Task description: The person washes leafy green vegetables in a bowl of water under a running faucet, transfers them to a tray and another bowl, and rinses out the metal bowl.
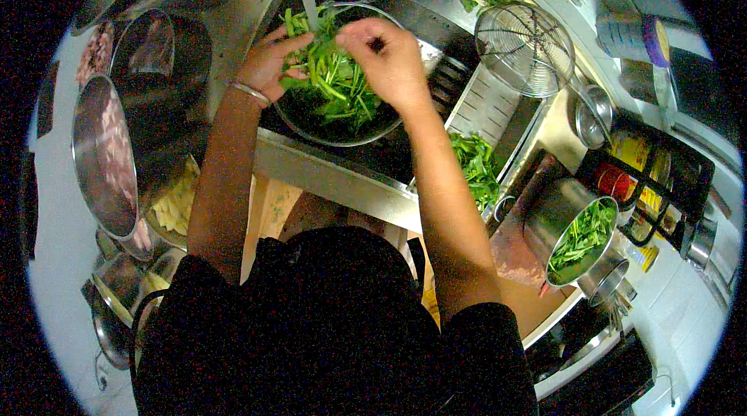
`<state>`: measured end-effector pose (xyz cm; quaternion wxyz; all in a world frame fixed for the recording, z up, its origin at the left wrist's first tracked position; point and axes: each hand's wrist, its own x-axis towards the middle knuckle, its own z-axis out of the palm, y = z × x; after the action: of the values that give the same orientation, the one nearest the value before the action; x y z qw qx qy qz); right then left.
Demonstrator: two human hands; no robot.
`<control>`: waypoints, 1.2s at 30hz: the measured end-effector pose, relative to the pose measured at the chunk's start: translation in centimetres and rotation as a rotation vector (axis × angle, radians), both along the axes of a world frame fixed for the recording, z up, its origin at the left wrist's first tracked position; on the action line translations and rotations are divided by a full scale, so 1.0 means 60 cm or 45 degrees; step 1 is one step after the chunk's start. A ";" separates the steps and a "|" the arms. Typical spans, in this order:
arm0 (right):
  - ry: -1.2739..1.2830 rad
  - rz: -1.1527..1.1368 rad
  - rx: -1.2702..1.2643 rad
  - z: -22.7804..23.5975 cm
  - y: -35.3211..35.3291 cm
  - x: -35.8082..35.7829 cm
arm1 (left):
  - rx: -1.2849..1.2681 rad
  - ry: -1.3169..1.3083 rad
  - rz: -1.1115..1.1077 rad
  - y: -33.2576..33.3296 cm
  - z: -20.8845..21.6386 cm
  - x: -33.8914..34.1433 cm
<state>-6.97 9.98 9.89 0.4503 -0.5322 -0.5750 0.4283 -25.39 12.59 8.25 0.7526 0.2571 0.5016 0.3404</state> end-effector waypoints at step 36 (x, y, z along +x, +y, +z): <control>-0.341 0.004 -0.766 -0.323 -0.083 -0.032 | -0.703 0.183 0.595 -0.055 -0.291 0.065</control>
<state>-8.92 5.03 -9.47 0.1925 -0.6921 -0.4775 0.5059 -21.47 9.28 -9.23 0.6584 -0.0538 0.6713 0.3361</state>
